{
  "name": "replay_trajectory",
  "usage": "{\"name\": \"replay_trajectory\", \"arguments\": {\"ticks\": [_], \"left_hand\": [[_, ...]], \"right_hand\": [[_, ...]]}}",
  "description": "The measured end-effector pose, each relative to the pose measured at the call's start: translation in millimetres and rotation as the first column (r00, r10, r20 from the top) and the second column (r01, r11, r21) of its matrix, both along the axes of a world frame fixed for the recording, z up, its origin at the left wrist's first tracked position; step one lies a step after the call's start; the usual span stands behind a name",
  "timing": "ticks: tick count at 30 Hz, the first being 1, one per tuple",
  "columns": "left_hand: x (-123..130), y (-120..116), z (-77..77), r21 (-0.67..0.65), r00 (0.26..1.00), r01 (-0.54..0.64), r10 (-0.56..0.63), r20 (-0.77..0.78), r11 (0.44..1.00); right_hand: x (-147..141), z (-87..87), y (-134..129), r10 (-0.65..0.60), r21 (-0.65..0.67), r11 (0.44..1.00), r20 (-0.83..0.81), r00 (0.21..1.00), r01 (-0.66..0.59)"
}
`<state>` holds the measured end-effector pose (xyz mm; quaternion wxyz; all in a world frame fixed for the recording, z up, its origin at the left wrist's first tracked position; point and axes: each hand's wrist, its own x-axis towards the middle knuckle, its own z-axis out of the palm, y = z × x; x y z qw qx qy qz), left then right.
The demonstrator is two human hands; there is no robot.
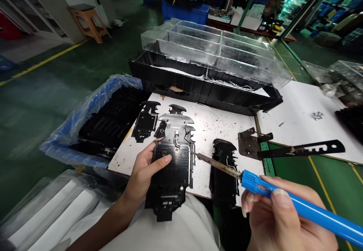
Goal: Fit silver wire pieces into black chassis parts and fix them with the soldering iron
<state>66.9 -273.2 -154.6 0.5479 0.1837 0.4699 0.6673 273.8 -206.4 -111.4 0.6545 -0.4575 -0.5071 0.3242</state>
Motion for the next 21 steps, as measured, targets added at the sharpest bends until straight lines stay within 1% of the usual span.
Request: {"name": "replay_trajectory", "arguments": {"ticks": [3, 9, 15, 21], "left_hand": [[-0.2, -0.3, -0.5, -0.005, 1.000, -0.019, 0.019, -0.011, 1.000], [-0.7, -1.2, -1.1, 0.005, 0.999, -0.028, 0.028, -0.019, 1.000], [-0.5, -2.5, -0.6, 0.013, 0.998, -0.031, 0.032, -0.055, 0.999], [0.0, -2.9, 1.1, 0.006, 0.997, -0.048, 0.048, -0.057, 0.999]], "right_hand": [[-4.9, 4.1, -3.9, -0.072, -0.053, 0.996, -0.058, 0.996, 0.069], [-1.2, 3.2, -2.5, 0.018, -0.040, 0.999, -0.051, 0.999, -0.020], [-0.7, 2.2, -0.6, 0.043, 0.006, 0.999, -0.048, 0.998, -0.043], [1.5, 3.0, -0.7, 0.058, 0.011, 0.998, -0.036, 0.998, -0.058]]}}
